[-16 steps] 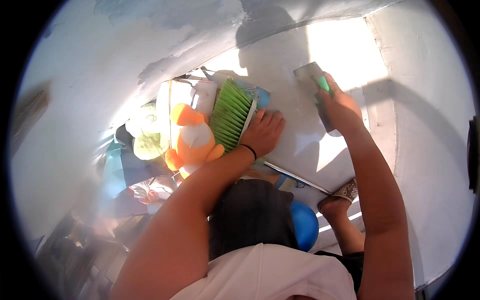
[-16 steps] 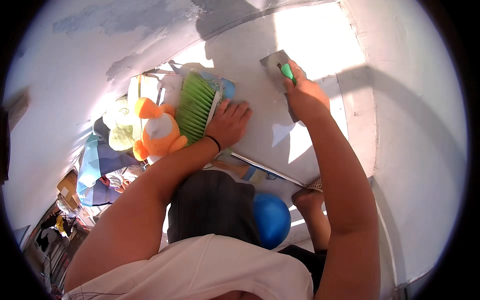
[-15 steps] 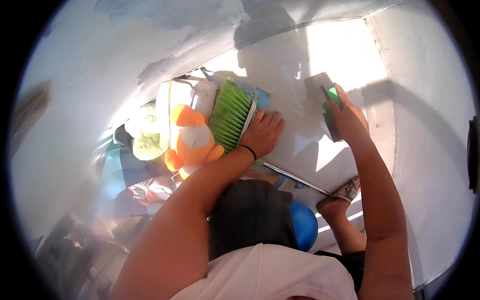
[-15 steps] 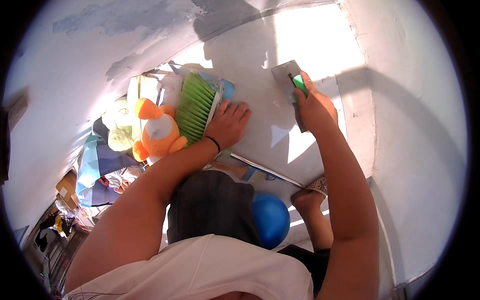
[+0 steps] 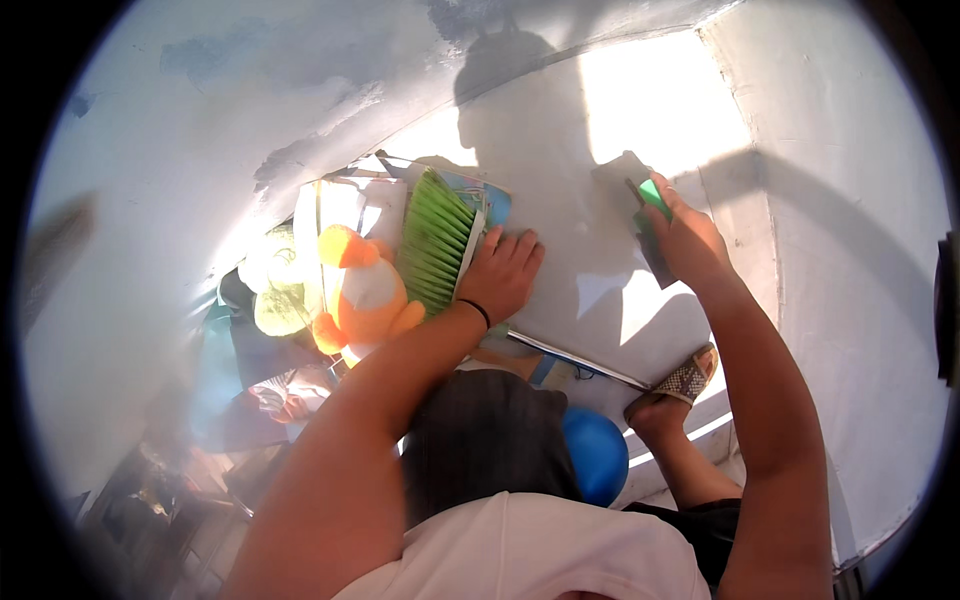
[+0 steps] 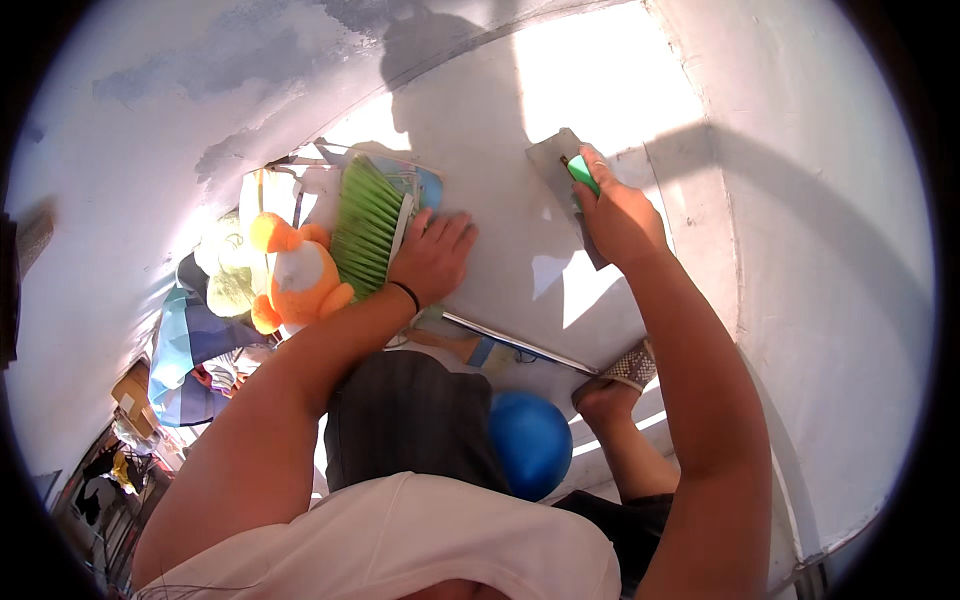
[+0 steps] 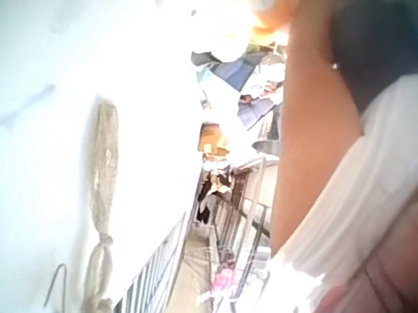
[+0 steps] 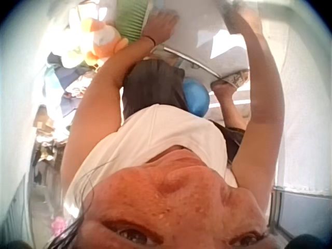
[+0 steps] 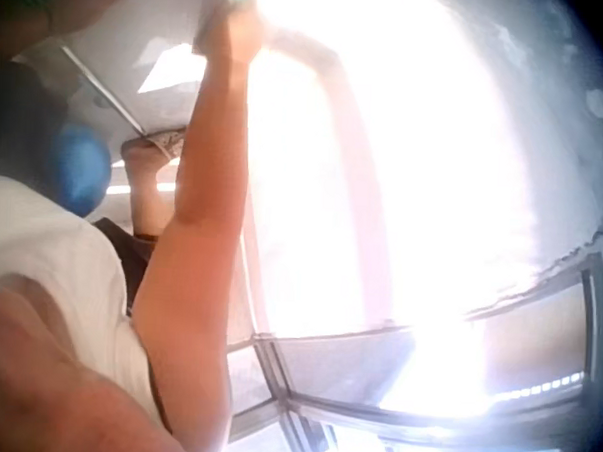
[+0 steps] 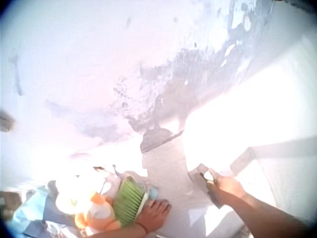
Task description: The person moves hangers aside on a balcony, sweeps the tiled floor with a broom, and uses a trowel to apply and smooth a white substance along the base of the wall.
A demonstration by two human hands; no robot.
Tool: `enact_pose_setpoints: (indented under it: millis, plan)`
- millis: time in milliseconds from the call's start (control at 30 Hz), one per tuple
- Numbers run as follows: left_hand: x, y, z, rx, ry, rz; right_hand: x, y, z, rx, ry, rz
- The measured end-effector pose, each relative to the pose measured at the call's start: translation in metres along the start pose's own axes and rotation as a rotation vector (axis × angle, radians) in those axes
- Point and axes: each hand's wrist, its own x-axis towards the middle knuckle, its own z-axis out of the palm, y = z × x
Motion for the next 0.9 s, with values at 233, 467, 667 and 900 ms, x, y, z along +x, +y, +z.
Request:
enact_pose_setpoints:
  millis: [233,467,667,900]
  plan:
    - [0.014,0.003,0.003,0.05,0.025,0.03,0.069,-0.051,-0.033,-0.012,0.093,-0.05]
    - [0.001,0.001,0.001,0.047,-0.002,-0.013,0.009,0.018,0.013,0.045,0.033,-0.004]
    - [0.008,0.002,0.001,0.032,-0.011,-0.001,0.078,-0.022,-0.029,0.006,0.15,-0.005]
    - [0.002,-0.001,0.0,0.035,-0.013,-0.03,0.053,0.0,-0.013,0.038,0.054,0.053]
